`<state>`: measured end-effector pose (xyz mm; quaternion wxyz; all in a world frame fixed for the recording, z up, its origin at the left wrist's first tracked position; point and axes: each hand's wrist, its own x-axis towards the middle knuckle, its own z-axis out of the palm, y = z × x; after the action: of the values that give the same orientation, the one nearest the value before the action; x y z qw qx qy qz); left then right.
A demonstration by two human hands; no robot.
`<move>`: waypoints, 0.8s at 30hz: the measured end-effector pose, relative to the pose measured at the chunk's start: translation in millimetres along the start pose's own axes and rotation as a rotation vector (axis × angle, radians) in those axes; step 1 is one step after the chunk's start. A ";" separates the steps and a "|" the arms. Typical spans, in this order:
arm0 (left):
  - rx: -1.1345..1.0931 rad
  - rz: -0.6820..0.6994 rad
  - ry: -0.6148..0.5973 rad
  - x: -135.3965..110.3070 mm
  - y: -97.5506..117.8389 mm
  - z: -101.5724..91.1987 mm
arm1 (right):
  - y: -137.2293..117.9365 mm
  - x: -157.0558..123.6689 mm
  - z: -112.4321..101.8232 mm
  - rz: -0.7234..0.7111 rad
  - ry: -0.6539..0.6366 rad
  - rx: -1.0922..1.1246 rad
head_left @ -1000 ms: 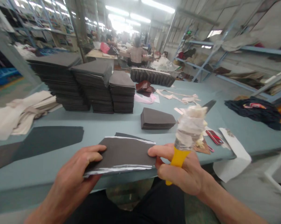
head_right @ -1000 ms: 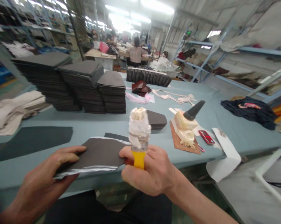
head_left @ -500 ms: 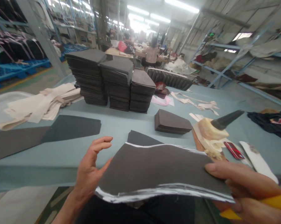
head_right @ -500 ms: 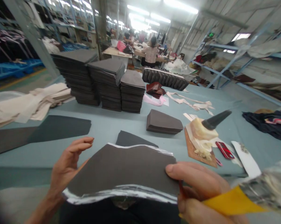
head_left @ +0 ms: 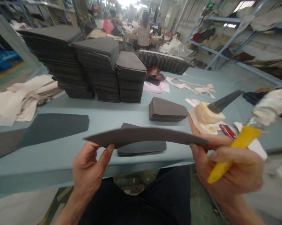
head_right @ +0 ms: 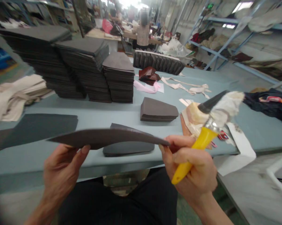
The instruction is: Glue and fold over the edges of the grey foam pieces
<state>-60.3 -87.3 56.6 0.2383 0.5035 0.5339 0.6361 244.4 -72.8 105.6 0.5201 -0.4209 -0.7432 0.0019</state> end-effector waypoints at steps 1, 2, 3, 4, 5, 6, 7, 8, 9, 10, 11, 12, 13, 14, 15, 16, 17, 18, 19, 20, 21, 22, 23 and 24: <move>0.020 -0.020 -0.003 6.4 3.3 2.5 | 1.7 5.4 5.6 -0.058 0.115 -0.046; 0.038 -0.033 0.002 13.5 6.4 5.4 | 3.3 11.3 11.4 -0.081 0.186 -0.103; 0.044 -0.037 0.011 20.8 9.1 8.5 | 5.2 16.9 17.3 -0.094 0.221 -0.115; 0.046 -0.037 0.020 28.2 11.6 11.7 | 7.7 21.8 23.1 -0.076 0.240 -0.132; 0.047 -0.031 0.026 35.1 13.8 14.7 | 10.9 25.3 28.7 -0.036 0.249 -0.142; 0.056 -0.016 0.028 41.3 15.5 17.3 | 14.9 27.2 33.9 -0.012 0.256 -0.126; 0.074 0.004 0.022 46.5 16.6 19.3 | 19.6 27.4 38.6 0.013 0.255 -0.103; 0.102 0.030 0.004 50.7 16.9 20.5 | 24.7 26.0 42.8 0.036 0.255 -0.080; 0.133 0.063 -0.025 53.8 16.4 21.1 | 30.1 23.1 46.5 0.055 0.255 -0.059; 0.164 0.093 -0.064 55.9 14.9 21.1 | 35.3 19.3 49.7 0.077 0.254 -0.044; 0.189 0.115 -0.104 57.2 12.5 20.7 | 40.0 14.7 52.2 0.105 0.252 -0.030; 0.211 0.125 -0.145 58.0 9.2 20.0 | 44.0 9.7 54.2 0.139 0.247 -0.013; 0.223 0.125 -0.184 58.7 5.1 19.1 | 47.3 4.7 55.8 0.166 0.240 0.007; 0.221 0.111 -0.221 59.4 0.5 18.2 | 49.9 -0.2 56.8 0.192 0.232 0.028; 0.211 0.085 -0.256 60.2 -4.4 17.3 | 51.9 -4.7 57.5 0.215 0.221 0.041; 0.197 0.054 -0.293 61.3 -9.4 16.6 | 53.5 -8.8 58.0 0.230 0.208 0.047; 0.181 0.026 -0.328 62.5 -14.3 15.9 | 54.8 -12.5 58.2 0.239 0.193 0.042; 0.169 -0.001 -0.360 63.9 -18.9 15.4 | 56.2 -15.7 58.4 0.248 0.174 0.031; 0.162 -0.026 -0.386 65.1 -23.0 15.0 | 57.8 -18.4 58.6 0.259 0.155 0.020; 0.163 -0.048 -0.408 66.3 -26.7 14.7 | 59.6 -20.7 58.9 0.269 0.142 0.016; 0.168 -0.068 -0.426 67.3 -29.8 14.6 | 61.9 -22.7 59.4 0.279 0.134 0.016; 0.172 -0.091 -0.442 68.1 -32.3 14.7 | 64.5 -24.3 60.0 0.292 0.124 0.018; 0.175 -0.117 -0.457 68.7 -34.5 14.9 | 67.4 -25.6 60.8 0.305 0.121 0.021; 0.177 -0.146 -0.472 69.3 -36.4 15.2 | 70.3 -26.7 61.6 0.314 0.117 0.023</move>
<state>-81.5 -10.8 48.7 0.3563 0.6170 0.5522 0.4329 243.3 -17.2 25.7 0.5606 -0.5254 -0.6365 0.0670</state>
